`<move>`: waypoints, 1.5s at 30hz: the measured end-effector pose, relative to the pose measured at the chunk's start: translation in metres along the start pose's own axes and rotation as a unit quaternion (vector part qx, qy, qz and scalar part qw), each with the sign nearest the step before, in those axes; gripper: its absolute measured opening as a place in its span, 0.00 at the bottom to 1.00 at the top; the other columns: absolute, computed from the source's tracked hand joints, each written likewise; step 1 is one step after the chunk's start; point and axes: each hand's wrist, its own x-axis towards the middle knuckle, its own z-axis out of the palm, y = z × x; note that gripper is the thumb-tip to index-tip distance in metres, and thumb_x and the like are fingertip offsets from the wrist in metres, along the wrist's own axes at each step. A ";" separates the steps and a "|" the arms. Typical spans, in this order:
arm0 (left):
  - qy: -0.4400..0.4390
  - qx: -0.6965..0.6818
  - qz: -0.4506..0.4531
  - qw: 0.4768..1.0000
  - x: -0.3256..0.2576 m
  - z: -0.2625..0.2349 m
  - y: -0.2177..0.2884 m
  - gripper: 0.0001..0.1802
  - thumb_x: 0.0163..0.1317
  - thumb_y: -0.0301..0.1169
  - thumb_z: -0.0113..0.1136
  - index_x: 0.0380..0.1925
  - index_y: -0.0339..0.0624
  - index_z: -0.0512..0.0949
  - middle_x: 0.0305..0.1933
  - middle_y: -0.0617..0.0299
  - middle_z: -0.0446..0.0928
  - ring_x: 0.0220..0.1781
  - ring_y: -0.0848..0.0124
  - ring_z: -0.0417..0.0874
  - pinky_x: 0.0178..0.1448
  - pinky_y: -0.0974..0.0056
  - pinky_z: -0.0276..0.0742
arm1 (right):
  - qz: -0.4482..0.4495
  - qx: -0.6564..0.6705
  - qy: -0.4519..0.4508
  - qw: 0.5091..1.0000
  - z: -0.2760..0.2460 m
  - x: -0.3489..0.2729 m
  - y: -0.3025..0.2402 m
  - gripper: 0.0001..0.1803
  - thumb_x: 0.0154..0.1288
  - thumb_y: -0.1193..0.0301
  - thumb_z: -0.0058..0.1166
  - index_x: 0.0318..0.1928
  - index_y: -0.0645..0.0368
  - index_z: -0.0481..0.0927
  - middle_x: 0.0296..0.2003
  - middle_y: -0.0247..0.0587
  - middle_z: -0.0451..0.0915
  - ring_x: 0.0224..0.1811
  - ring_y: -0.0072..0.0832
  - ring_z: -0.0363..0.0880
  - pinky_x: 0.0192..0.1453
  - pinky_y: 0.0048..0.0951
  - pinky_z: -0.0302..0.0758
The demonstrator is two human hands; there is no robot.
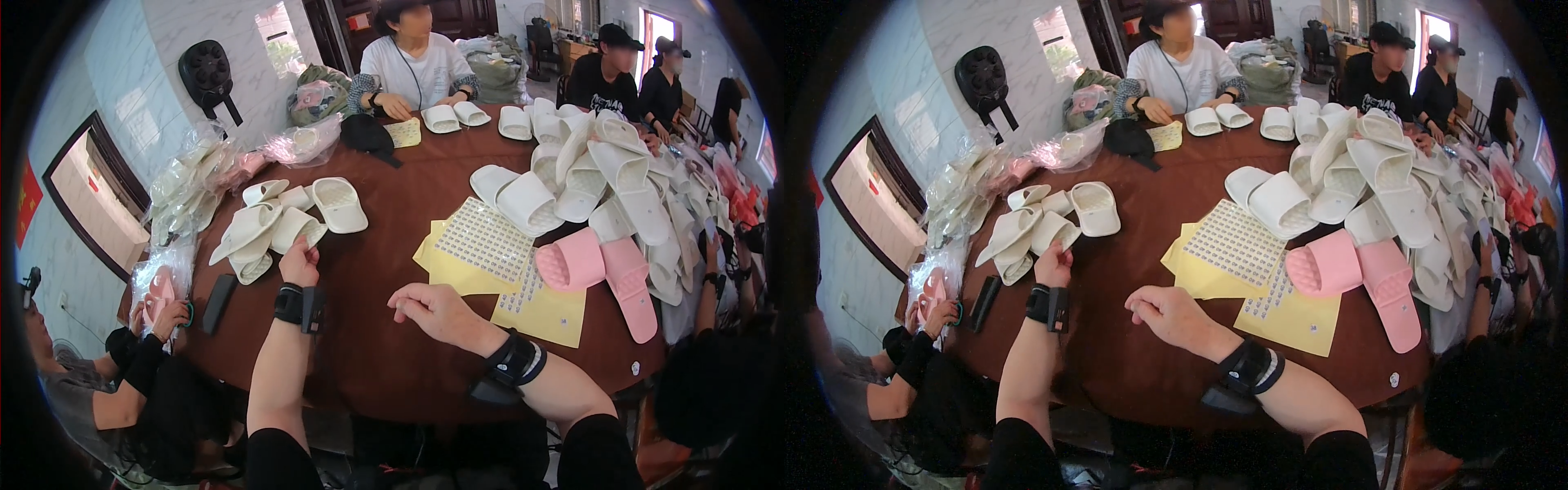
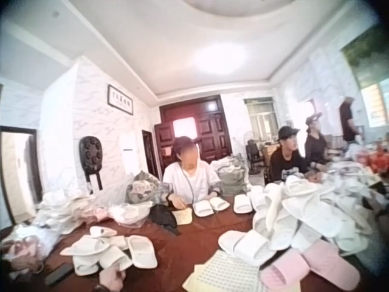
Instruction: The recorder labels and inspects newly manufactured slippers at a work table with other workers.
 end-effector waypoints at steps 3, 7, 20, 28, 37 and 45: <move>-0.023 -0.012 -0.033 0.999 -0.028 -0.003 0.014 0.20 0.58 0.20 0.52 0.52 0.32 0.75 0.40 0.57 0.78 0.33 0.70 0.79 0.33 0.68 0.74 | 0.001 0.012 0.039 0.999 -0.005 0.002 0.001 0.10 0.69 0.74 0.47 0.43 0.65 0.80 0.30 0.37 0.83 0.35 0.21 0.82 0.42 0.22 0.75; -0.058 -0.014 -0.069 0.996 -0.079 -0.014 0.032 0.20 0.58 0.21 0.52 0.53 0.33 0.74 0.39 0.59 0.77 0.34 0.71 0.78 0.36 0.69 0.73 | 0.003 0.004 0.081 0.997 -0.011 0.005 0.002 0.11 0.69 0.73 0.47 0.42 0.64 0.81 0.29 0.36 0.83 0.34 0.21 0.81 0.41 0.22 0.75; -0.146 -0.034 -0.157 0.976 -0.194 -0.004 0.054 0.19 0.62 0.21 0.50 0.54 0.31 0.71 0.41 0.57 0.76 0.36 0.71 0.75 0.38 0.69 0.72 | 0.040 0.053 0.076 0.995 -0.006 0.012 0.028 0.17 0.69 0.68 0.48 0.52 0.67 0.75 0.37 0.46 0.82 0.39 0.26 0.80 0.45 0.27 0.75; -0.192 -0.052 -0.178 0.964 -0.219 0.012 0.033 0.19 0.60 0.20 0.52 0.53 0.33 0.73 0.43 0.58 0.76 0.40 0.69 0.77 0.40 0.70 0.74 | 0.072 0.166 0.013 0.983 -0.008 0.007 0.018 0.25 0.68 0.61 0.53 0.59 0.63 0.70 0.41 0.41 0.79 0.40 0.23 0.77 0.45 0.27 0.75; -0.295 0.052 -0.235 0.925 -0.229 0.011 0.018 0.15 0.64 0.23 0.54 0.51 0.34 0.76 0.40 0.54 0.81 0.36 0.69 0.81 0.40 0.69 0.76 | 0.133 0.341 0.059 0.929 0.003 0.006 0.020 0.23 0.63 0.69 0.52 0.57 0.65 0.72 0.41 0.38 0.79 0.41 0.23 0.79 0.38 0.24 0.77; -0.339 0.390 0.122 0.847 -0.145 -0.009 0.045 0.13 0.65 0.24 0.51 0.47 0.35 0.79 0.41 0.54 0.82 0.40 0.68 0.83 0.44 0.66 0.78 | 0.083 0.305 0.173 0.933 -0.018 0.014 0.018 0.21 0.62 0.73 0.49 0.55 0.69 0.75 0.39 0.40 0.81 0.37 0.22 0.80 0.38 0.24 0.77</move>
